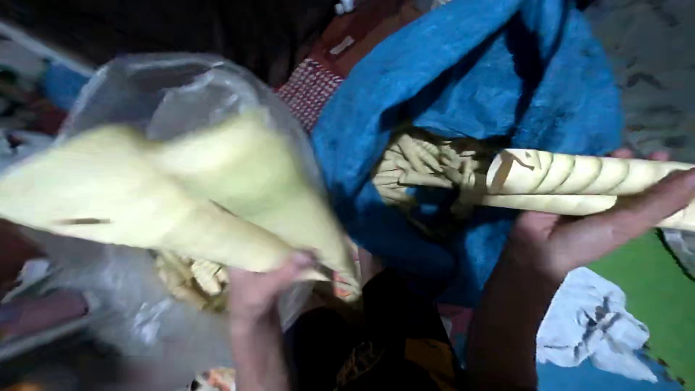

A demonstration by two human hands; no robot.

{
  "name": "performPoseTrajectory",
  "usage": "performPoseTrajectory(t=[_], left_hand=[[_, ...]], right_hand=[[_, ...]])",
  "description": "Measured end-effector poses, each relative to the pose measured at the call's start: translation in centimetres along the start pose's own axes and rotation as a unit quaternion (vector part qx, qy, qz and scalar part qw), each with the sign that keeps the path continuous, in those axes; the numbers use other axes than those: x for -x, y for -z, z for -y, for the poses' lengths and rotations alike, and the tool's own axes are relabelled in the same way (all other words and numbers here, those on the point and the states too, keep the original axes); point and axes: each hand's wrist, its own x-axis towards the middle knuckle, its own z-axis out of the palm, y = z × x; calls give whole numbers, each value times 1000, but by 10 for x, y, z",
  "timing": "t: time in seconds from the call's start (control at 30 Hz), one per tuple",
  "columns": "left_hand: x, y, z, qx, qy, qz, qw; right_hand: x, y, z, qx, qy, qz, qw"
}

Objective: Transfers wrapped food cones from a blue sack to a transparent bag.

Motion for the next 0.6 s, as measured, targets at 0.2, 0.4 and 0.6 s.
performPoseTrajectory(t=[0.2, 0.4, 0.6], left_hand=[[6, 151, -37, -354, 158, -319, 865], [-14, 158, -3, -543, 115, -137, 820], [-20, -93, 78, -338, -89, 222, 910]], right_hand=[[181, -112, -37, 32, -243, 351, 904], [148, -55, -64, 115, -123, 499, 850], [8, 101, -100, 488, -197, 241, 816]])
